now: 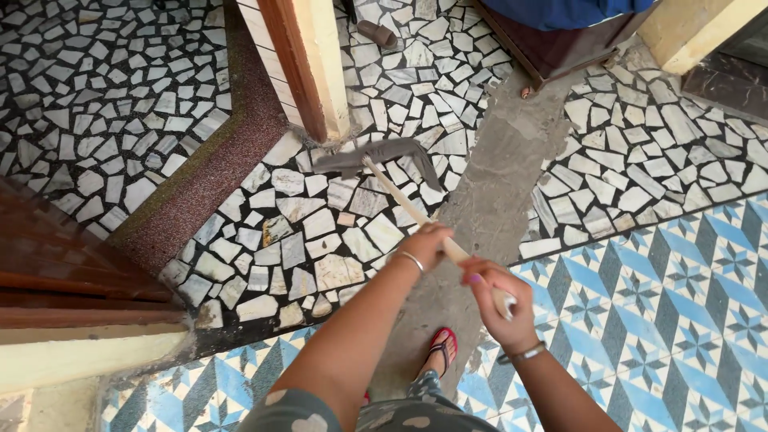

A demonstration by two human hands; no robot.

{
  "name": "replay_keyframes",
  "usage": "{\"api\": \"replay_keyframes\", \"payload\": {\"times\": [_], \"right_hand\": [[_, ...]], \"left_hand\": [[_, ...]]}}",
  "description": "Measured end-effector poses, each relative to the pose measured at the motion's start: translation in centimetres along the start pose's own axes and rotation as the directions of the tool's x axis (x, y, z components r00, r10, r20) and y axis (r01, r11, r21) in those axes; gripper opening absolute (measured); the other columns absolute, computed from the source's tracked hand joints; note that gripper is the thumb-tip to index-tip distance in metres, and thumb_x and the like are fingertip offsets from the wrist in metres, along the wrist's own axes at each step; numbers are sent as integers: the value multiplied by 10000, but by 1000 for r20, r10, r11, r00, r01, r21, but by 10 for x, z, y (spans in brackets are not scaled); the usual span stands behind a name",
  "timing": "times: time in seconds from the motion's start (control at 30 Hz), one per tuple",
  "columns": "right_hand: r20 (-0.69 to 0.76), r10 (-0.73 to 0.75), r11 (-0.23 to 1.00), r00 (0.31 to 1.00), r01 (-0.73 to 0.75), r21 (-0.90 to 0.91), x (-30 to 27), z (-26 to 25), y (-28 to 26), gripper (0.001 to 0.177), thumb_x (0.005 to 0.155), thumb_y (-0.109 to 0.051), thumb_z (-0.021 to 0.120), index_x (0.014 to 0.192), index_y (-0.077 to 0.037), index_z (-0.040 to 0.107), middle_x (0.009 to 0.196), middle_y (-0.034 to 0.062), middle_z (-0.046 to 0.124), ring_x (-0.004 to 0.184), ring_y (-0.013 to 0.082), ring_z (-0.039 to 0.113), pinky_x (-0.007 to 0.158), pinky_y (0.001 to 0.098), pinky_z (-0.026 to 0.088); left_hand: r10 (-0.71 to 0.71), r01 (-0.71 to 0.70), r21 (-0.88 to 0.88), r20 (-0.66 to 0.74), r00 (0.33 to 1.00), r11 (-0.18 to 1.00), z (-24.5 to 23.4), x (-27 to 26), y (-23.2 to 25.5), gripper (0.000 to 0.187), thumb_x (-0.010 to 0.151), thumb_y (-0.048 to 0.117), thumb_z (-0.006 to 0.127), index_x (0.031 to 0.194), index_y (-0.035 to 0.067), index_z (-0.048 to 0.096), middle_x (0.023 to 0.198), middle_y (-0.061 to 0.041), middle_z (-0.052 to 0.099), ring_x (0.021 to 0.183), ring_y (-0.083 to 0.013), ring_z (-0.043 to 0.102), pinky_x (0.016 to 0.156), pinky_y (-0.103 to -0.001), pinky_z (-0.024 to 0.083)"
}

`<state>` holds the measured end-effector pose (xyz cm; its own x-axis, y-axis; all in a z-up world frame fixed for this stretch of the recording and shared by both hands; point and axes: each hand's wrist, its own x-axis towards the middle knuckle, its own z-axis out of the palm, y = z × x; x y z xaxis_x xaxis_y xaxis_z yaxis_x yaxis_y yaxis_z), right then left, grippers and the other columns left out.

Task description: The recorder uses a squeegee to clean a cloth on the floor and then washes the cloth in a bucket of water.

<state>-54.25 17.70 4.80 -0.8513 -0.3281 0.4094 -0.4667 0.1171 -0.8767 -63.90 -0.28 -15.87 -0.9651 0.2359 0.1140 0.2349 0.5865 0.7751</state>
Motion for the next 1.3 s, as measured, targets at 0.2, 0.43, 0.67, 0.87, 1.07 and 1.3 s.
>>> {"api": "replay_keyframes", "payload": {"times": [0.2,0.43,0.67,0.87,1.07,1.3], "right_hand": [[84,133,989,988,-137,52,43,-61,42,166,954,-4,630,790,22,643,903,93,716,1087,258,692,938,365,519],[-101,391,910,915,-401,-102,75,-157,-1,275,971,-42,661,722,9,765,905,79,855,541,254,610,447,353,414],[-256,316,941,914,-336,-37,144,-175,-8,339,1012,-79,612,682,-2,606,766,65,690,988,192,731,770,292,523],[-91,204,976,975,-210,-61,235,-181,105,247,984,-40,600,743,3,621,824,61,696,1062,220,725,892,313,534],[-11,128,989,992,-128,-68,386,-183,240,204,984,-10,599,783,13,616,881,78,701,1030,204,715,903,298,531],[-117,86,993,989,-94,-65,503,-215,333,159,1024,-39,628,900,25,705,1006,94,762,870,119,685,788,252,538]], "left_hand": [[-122,124,85,-28,992,989,22,65,32,519,798,63,784,1249,150,543,1480,-251,397,1385,-462,341,1139,-516,317],[73,-109,-145,-233,970,983,39,104,164,435,829,16,690,1188,107,461,1293,-160,541,1525,-414,345,1279,-614,32],[127,-183,-270,-212,969,945,23,183,180,348,870,-20,637,1148,92,461,1221,-121,560,1513,-373,376,1303,-578,34],[201,-238,-196,-189,961,951,26,302,71,374,819,-88,629,1113,101,494,1242,-120,582,1466,-375,444,1307,-557,136],[125,-131,-11,-241,962,991,36,484,-75,394,828,-43,702,1136,147,546,1366,-165,576,1444,-433,434,1256,-542,256],[88,-66,210,-99,991,975,15,639,-122,290,886,55,710,1114,153,560,1433,-228,498,1395,-500,397,1227,-557,239]]}}
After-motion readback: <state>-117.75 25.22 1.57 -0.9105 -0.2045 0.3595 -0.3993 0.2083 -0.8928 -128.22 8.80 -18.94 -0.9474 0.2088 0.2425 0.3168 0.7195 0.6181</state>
